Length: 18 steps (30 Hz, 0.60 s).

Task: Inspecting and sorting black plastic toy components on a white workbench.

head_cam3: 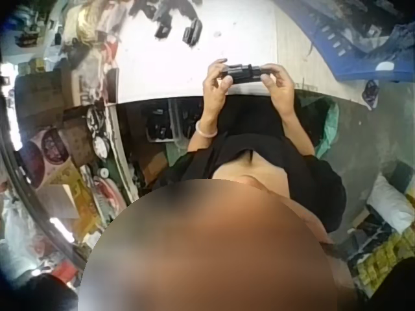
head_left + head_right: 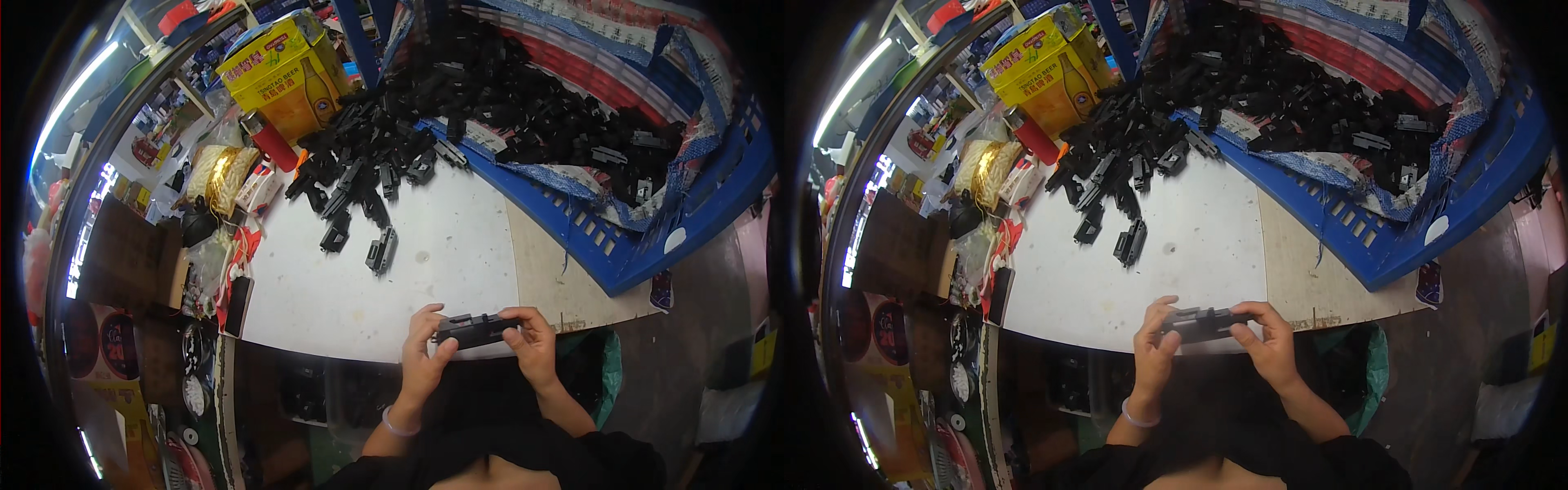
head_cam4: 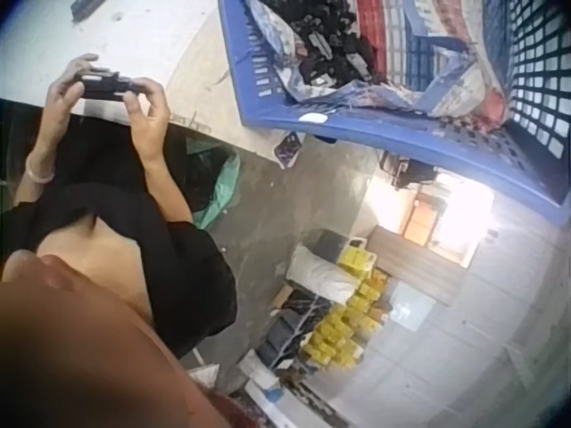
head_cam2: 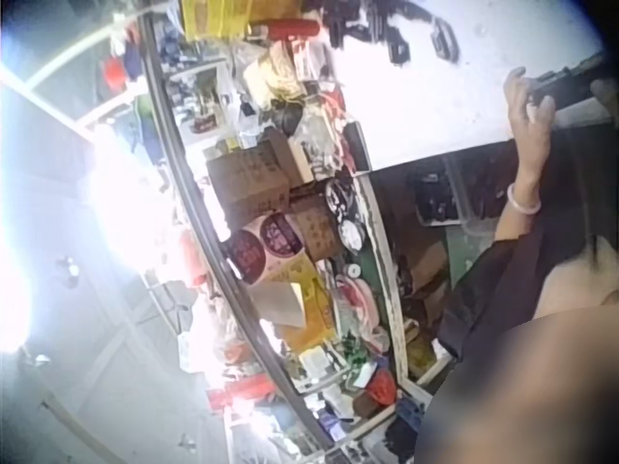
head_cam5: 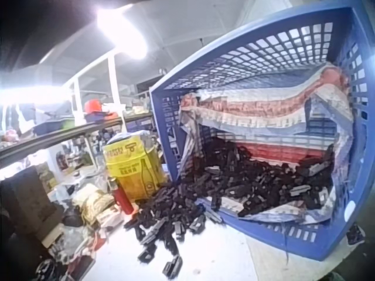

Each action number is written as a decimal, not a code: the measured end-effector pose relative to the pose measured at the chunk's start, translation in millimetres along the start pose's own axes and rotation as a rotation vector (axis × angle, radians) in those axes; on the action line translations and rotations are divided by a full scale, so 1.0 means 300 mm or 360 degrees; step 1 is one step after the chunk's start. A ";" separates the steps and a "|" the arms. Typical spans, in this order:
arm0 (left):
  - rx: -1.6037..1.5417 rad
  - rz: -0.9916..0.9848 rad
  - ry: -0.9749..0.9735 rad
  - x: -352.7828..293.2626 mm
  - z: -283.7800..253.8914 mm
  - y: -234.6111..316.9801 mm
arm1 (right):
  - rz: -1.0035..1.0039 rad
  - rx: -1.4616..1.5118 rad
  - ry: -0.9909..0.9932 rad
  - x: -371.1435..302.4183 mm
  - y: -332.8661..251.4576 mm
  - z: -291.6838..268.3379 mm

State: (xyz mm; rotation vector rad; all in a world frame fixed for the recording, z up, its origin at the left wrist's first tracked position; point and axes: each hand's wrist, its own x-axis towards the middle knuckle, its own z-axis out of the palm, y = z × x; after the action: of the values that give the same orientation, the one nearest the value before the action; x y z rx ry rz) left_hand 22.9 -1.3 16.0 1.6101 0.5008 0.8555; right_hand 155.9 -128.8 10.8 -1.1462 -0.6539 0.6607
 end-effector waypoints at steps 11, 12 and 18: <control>0.1877 0.0256 0.0505 0.293 -0.297 -0.231 | 0.0621 -0.2375 -0.0016 -0.256 -0.309 -0.513; 0.1968 0.0136 0.0399 0.320 -0.310 -0.247 | 0.1235 -0.2473 -0.0103 -0.285 -0.296 -0.533; 0.1747 0.0515 0.0236 0.303 -0.239 -0.222 | 0.0238 -0.1796 -0.0262 -0.166 -0.180 -0.329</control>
State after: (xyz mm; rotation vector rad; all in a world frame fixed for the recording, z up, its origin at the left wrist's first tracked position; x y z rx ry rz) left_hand 35.4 126.0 -21.8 2.6902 0.9251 1.0101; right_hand 205.8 -239.7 28.5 -2.2083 -1.1468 0.4960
